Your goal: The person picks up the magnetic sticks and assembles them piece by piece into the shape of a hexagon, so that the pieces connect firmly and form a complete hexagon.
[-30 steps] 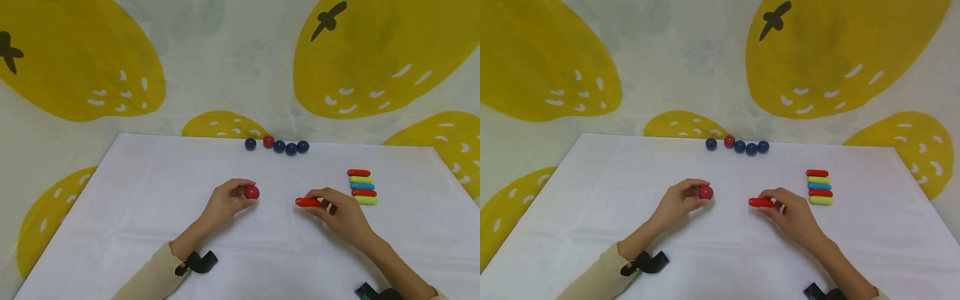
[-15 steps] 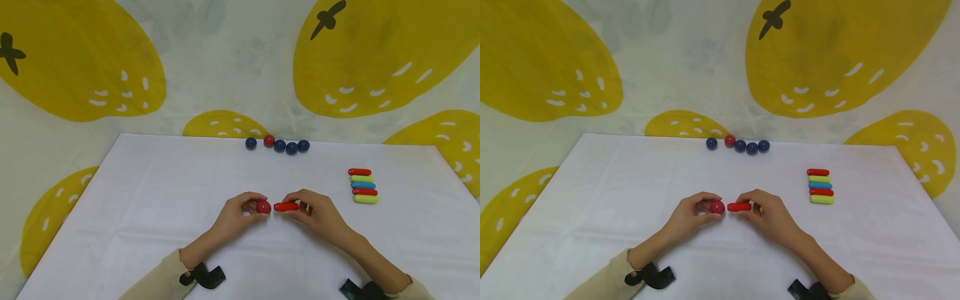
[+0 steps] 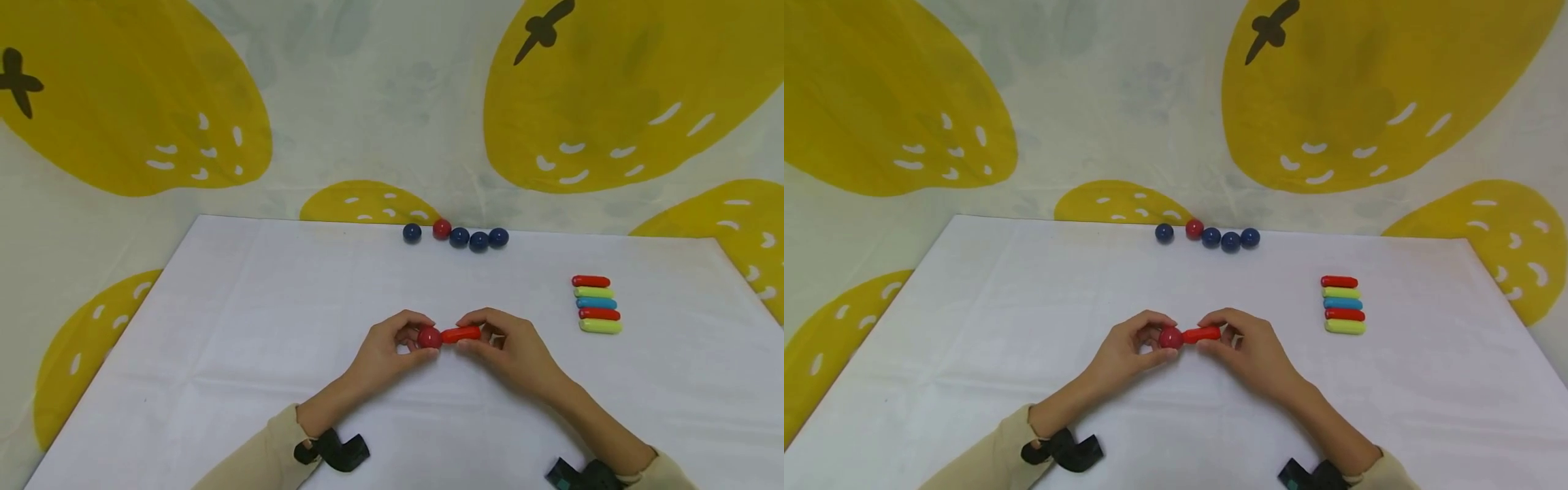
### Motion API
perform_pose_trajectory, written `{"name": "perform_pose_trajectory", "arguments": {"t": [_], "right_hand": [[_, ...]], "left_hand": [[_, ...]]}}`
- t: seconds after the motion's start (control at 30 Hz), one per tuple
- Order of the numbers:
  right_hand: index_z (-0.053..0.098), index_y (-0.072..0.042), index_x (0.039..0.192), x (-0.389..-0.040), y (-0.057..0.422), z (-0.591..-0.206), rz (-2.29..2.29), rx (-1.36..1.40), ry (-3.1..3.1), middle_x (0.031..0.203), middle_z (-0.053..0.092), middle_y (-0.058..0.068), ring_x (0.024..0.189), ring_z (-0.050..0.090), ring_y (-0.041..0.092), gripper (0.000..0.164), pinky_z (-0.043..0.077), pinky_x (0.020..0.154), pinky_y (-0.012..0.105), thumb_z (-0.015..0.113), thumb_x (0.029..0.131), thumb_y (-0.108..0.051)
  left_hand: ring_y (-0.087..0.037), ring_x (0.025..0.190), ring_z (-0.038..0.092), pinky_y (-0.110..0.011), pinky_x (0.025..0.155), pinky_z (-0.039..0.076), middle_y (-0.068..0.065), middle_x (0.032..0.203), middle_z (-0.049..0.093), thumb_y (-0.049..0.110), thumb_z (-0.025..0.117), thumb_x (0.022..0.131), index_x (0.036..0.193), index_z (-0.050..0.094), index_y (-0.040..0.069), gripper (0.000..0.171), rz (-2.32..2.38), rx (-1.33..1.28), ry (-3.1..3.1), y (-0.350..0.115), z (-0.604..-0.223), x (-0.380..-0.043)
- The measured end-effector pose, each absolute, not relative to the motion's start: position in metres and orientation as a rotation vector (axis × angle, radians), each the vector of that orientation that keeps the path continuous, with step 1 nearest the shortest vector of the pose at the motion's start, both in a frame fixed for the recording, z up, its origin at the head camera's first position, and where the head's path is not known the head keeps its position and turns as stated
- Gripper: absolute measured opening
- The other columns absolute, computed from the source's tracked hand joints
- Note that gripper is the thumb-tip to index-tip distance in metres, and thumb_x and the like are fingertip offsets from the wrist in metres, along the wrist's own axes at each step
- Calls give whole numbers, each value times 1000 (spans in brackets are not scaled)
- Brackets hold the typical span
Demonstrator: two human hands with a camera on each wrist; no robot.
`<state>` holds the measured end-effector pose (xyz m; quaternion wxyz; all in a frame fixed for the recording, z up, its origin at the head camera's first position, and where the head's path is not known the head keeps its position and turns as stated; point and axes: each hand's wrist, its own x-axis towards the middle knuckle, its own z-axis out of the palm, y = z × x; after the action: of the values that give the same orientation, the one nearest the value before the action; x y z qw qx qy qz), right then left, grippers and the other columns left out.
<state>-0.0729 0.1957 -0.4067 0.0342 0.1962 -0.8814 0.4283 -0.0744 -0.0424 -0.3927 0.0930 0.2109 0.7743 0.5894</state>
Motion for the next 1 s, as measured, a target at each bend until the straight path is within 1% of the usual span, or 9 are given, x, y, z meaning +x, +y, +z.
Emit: {"name": "perform_pose_trajectory", "arguments": {"t": [0.17, 0.23, 0.33, 0.43, 0.5, 0.63, 0.73, 0.83, 1.0], "right_hand": [[66, -25, 112, -74, 194, -403, 1441, 467, -2724, 89, 63, -8, 74, 58, 13, 26, 52, 65, 23, 72, 87, -24], [65, -24, 113, -74, 193, -402, 1495, 439, -2708, 91, 63, -8, 78, 59, 14, 27, 53, 70, 24, 72, 87, -24], [65, -24, 114, -76, 190, -402, 1574, 428, -2670, 91, 63, -6, 80, 59, 15, 27, 54, 73, 25, 72, 87, -21], [66, -23, 113, -78, 185, -402, 1630, 440, -2643, 92, 64, -6, 81, 59, 16, 27, 54, 72, 25, 72, 87, -19], [66, -23, 113, -79, 181, -401, 1645, 451, -2641, 90, 64, -7, 80, 59, 16, 27, 53, 69, 26, 73, 86, -20], [66, -21, 114, -83, 171, -401, 1657, 494, -2635, 92, 65, -7, 77, 60, 15, 29, 53, 66, 26, 74, 86, -21], [63, -20, 118, -87, 165, -400, 1668, 510, -2624, 95, 66, -5, 74, 62, 15, 35, 53, 63, 27, 75, 85, -19], [61, -20, 122, -93, 163, -399, 1660, 510, -2650, 100, 66, -2, 73, 63, 15, 39, 52, 61, 27, 74, 85, -20], [59, -19, 126, -105, 173, -389, 1641, 519, -2738, 111, 64, -2, 79, 63, 18, 37, 53, 63, 32, 68, 91, -27]], "left_hand": [[-20, 79, 60, -39, 77, 52, -9, 99, 67, 2, 73, 83, 114, 59, -1, 35, 1790, 635, 2301, -43, -384, -72], [-20, 80, 60, -37, 79, 52, -8, 100, 67, 2, 73, 83, 115, 57, 0, 36, 1798, 615, 2283, -43, -383, -71], [-20, 81, 58, -30, 77, 50, -10, 100, 67, 3, 71, 85, 117, 55, -2, 37, 1828, 610, 2233, -45, -385, -73], [-21, 79, 58, -23, 72, 47, -12, 98, 66, 4, 69, 87, 117, 55, -4, 34, 1894, 603, 2170, -45, -394, -75], [-22, 76, 58, -21, 68, 47, -11, 95, 65, 5, 67, 88, 116, 56, -2, 30, 1924, 606, 2169, -44, -402, -77], [-28, 64, 59, -22, 60, 49, -9, 91, 66, 8, 67, 90, 115, 59, 5, 27, 1967, 611, 2172, -46, -419, -82], [-28, 60, 59, -25, 58, 51, -6, 90, 66, 12, 68, 90, 114, 60, 9, 26, 2007, 611, 2177, -47, -423, -83], [-22, 63, 58, -26, 58, 51, -2, 88, 66, 14, 69, 89, 111, 61, 12, 24, 2035, 588, 2223, -48, -424, -84], [-17, 73, 56, -24, 61, 43, 2, 90, 65, 10, 68, 88, 110, 62, 14, 22, 2018, 601, 2307, -48, -425, -85]]}}
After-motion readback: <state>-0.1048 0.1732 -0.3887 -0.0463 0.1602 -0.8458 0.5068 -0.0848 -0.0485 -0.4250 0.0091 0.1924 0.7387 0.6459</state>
